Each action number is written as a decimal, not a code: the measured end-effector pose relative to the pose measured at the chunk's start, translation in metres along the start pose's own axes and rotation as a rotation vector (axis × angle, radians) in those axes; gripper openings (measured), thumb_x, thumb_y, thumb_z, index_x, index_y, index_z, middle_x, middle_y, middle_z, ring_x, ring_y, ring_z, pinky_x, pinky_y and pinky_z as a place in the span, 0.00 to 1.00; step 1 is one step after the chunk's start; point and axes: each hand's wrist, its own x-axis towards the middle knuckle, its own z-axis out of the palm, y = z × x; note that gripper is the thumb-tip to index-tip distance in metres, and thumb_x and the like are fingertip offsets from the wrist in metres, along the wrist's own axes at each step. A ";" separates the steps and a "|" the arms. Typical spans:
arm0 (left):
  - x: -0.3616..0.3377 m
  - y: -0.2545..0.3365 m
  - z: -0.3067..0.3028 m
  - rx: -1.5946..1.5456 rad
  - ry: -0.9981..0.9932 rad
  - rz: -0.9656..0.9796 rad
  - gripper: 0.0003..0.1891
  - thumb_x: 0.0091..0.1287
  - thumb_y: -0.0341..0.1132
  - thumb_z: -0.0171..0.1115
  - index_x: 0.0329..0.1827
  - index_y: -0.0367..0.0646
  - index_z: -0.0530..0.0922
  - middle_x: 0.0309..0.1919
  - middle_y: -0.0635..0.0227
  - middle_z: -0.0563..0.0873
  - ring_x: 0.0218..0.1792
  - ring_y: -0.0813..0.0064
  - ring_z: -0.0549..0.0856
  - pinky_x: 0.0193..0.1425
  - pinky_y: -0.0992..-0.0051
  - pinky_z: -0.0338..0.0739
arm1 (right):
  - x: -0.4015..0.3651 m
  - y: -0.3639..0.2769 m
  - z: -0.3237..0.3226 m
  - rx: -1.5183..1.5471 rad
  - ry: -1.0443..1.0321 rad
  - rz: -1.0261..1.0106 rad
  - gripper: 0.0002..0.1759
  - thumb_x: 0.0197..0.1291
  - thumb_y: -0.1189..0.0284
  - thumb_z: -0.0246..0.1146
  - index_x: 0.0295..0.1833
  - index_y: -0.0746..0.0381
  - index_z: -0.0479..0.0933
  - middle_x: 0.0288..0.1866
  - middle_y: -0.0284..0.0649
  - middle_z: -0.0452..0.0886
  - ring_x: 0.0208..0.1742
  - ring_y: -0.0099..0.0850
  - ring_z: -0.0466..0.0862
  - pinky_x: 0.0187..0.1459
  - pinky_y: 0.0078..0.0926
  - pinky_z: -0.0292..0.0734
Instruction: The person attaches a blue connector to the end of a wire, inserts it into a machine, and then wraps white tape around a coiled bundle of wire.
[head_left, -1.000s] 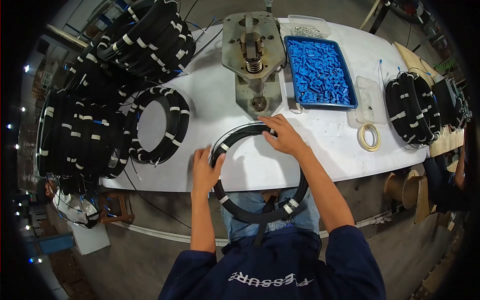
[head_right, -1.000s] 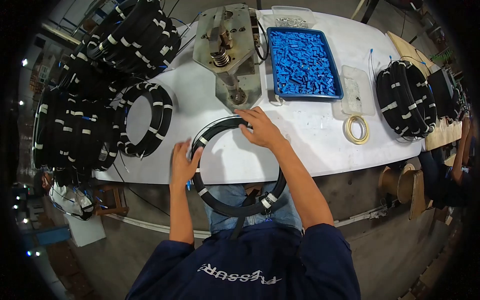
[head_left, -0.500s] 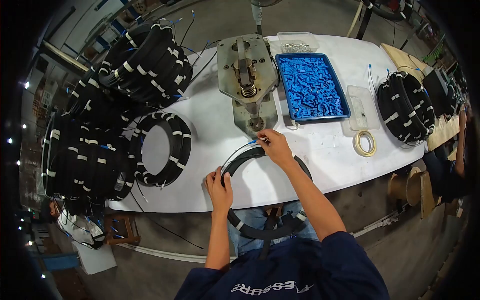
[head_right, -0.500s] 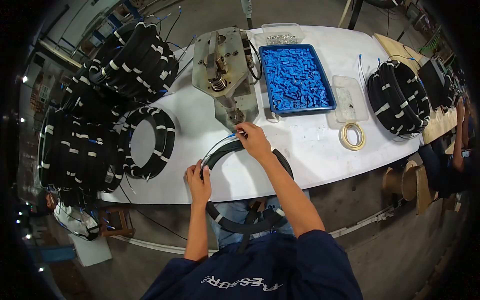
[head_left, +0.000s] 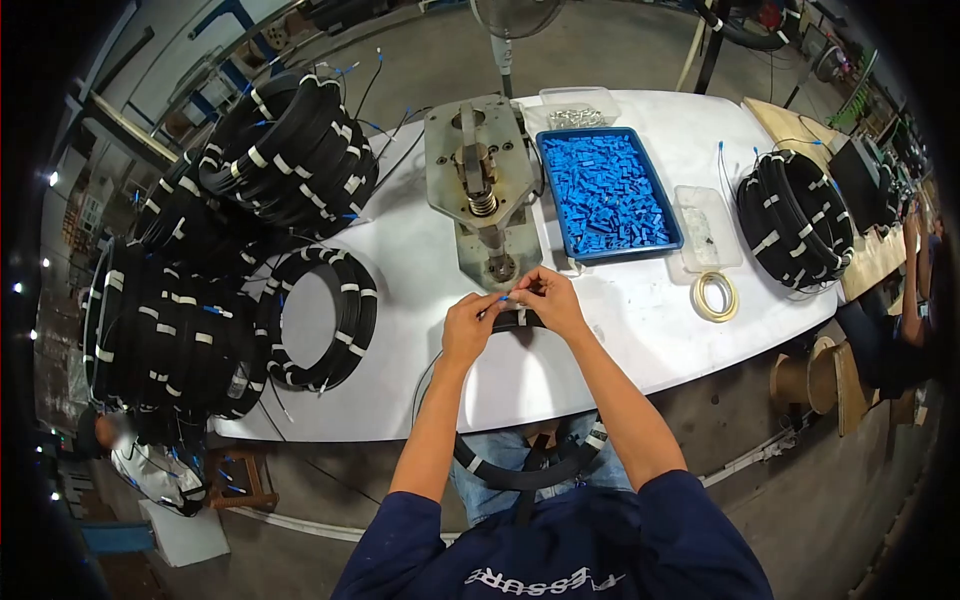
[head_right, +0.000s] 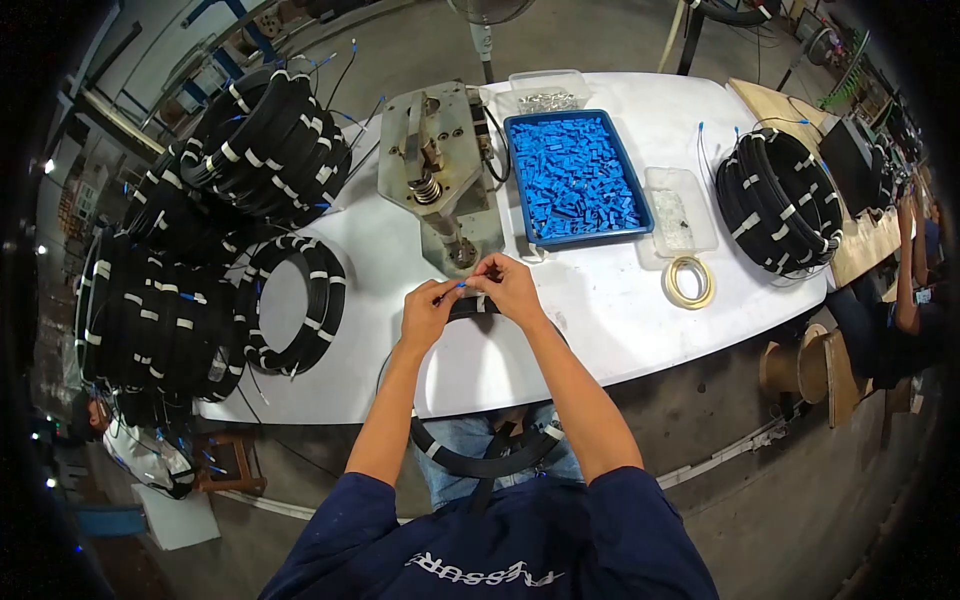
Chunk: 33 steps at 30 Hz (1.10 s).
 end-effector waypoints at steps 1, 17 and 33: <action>0.000 -0.003 0.001 0.000 0.031 -0.012 0.11 0.66 0.36 0.66 0.48 0.44 0.86 0.28 0.62 0.83 0.26 0.63 0.81 0.32 0.67 0.74 | 0.001 0.000 0.001 0.025 0.035 0.007 0.08 0.56 0.81 0.70 0.37 0.66 0.75 0.32 0.33 0.82 0.33 0.19 0.81 0.37 0.17 0.76; 0.018 -0.019 -0.021 0.217 0.072 0.211 0.08 0.67 0.32 0.62 0.45 0.49 0.86 0.23 0.63 0.79 0.22 0.58 0.79 0.27 0.63 0.73 | 0.011 0.006 0.025 -0.067 0.353 -0.165 0.08 0.58 0.82 0.67 0.35 0.67 0.72 0.31 0.39 0.84 0.31 0.21 0.83 0.36 0.20 0.79; 0.025 -0.020 -0.005 0.004 0.149 0.139 0.08 0.72 0.31 0.55 0.44 0.36 0.79 0.34 0.55 0.81 0.33 0.53 0.81 0.37 0.62 0.75 | -0.006 0.004 0.010 -0.142 0.233 -0.012 0.10 0.62 0.76 0.66 0.46 0.69 0.79 0.35 0.39 0.85 0.34 0.22 0.84 0.36 0.18 0.77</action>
